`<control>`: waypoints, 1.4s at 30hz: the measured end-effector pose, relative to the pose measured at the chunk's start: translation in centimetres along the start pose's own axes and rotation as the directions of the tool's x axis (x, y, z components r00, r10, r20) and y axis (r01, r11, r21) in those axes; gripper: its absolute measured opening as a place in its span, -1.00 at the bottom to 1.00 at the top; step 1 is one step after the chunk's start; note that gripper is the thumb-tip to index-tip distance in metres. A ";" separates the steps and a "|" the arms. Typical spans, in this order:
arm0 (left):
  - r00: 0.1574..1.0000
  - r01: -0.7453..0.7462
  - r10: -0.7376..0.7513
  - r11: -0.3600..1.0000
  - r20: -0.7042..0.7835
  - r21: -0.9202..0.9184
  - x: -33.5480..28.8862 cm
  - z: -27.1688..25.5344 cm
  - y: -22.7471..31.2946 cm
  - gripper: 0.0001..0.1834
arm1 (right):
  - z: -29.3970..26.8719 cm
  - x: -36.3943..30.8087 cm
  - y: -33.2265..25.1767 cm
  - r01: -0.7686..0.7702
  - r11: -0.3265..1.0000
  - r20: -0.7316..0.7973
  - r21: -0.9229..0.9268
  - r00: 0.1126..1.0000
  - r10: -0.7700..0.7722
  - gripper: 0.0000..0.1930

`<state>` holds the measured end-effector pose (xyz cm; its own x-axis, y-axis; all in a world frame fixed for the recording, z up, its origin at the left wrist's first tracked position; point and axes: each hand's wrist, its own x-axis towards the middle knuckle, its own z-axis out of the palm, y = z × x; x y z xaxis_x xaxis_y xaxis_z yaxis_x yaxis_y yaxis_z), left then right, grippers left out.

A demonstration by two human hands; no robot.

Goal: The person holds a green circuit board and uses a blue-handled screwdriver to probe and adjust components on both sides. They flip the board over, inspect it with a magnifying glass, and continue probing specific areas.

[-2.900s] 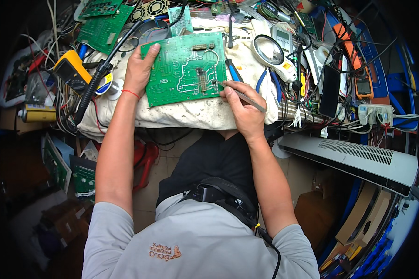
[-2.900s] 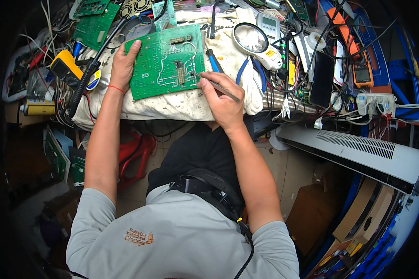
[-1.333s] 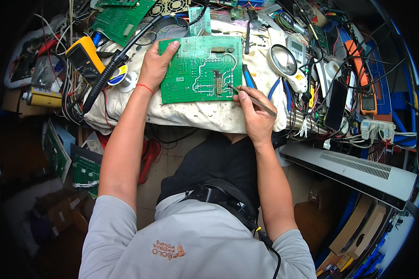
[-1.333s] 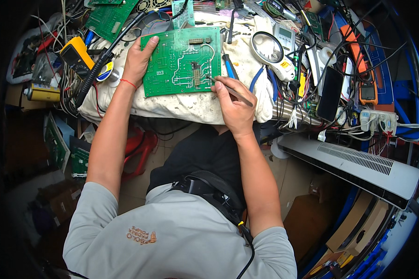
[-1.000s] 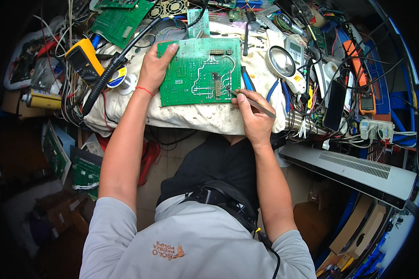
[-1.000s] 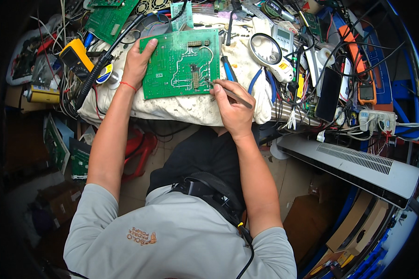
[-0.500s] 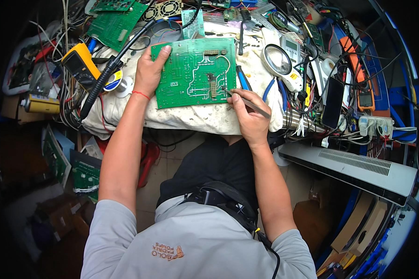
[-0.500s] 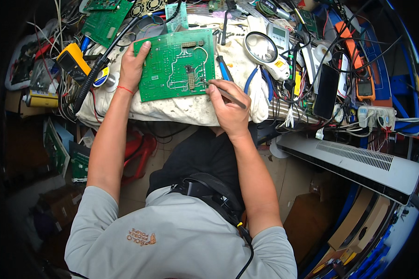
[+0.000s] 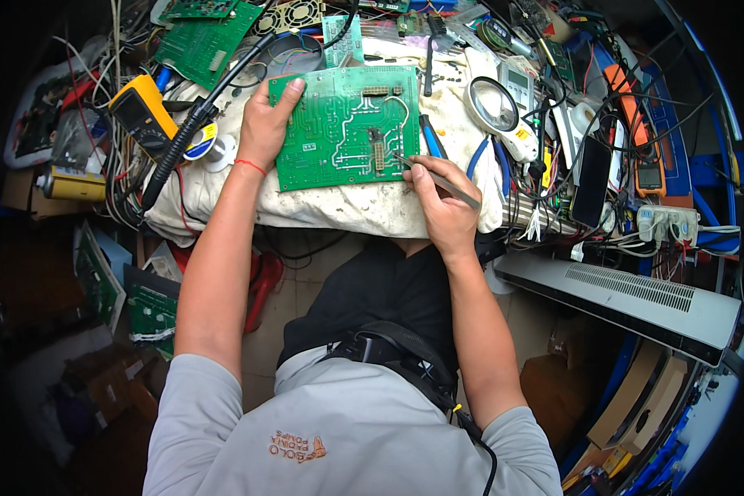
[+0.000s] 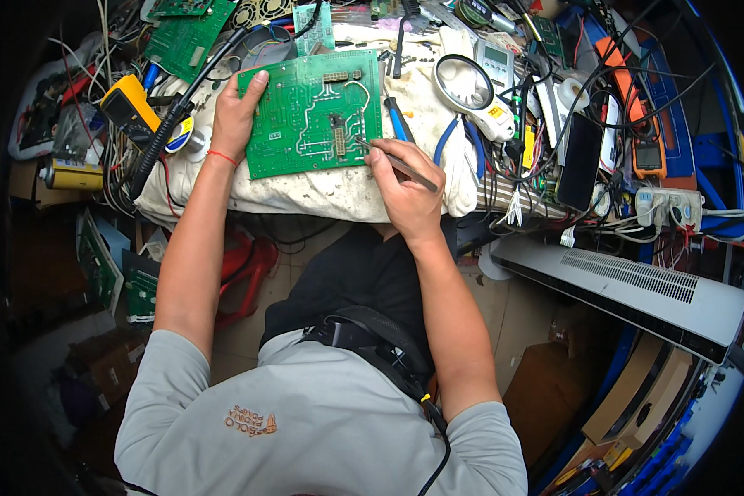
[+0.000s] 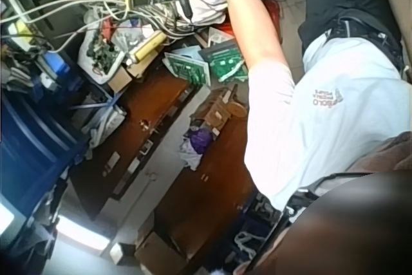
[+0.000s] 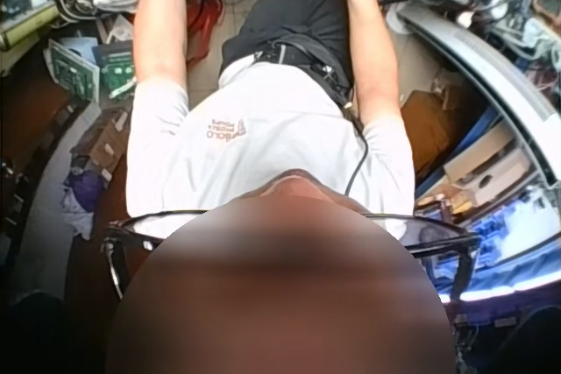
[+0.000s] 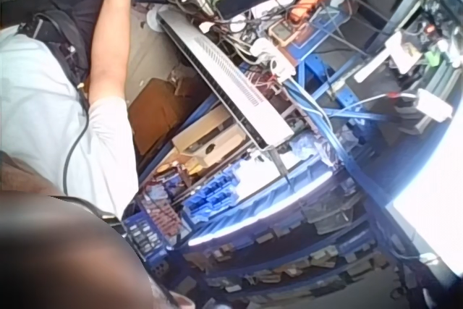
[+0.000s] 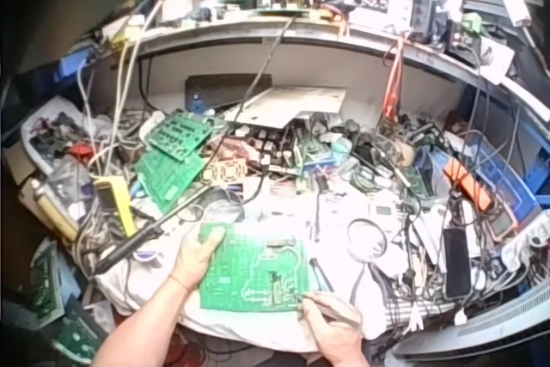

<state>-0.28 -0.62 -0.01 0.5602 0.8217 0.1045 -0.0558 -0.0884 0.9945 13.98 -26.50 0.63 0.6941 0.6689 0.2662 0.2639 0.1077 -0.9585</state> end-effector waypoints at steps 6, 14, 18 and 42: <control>1.000 -0.020 0.020 1.000 -0.012 -0.017 0.1 0.0 -0.1 -0.58 | -0.6 0.3 -0.9 -0.155 0.968 -0.015 0.195 0.987 0.161 -0.71; 1.000 0.004 -0.004 0.998 0.006 -0.057 0.3 -0.5 -0.4 -0.60 | -1.3 1.9 -0.3 0.057 0.998 0.010 0.041 0.998 -0.057 -0.63; 1.000 0.005 -0.004 0.995 0.013 -0.102 0.1 -0.6 -0.4 -0.58 | -1.3 1.7 0.4 0.047 0.996 -0.015 0.077 0.999 -0.046 -0.62; 0.999 0.051 -0.048 0.984 0.024 -0.169 -0.1 -0.4 0.3 -0.68 | -1.5 1.3 0.3 0.049 0.996 0.038 0.078 0.998 -0.052 -0.80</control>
<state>-0.68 -0.51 0.24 0.5822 0.8110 0.0570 -0.1662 0.0502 0.9848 15.94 -26.67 0.87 0.6532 0.6902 0.3113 0.2442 0.1972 -0.9495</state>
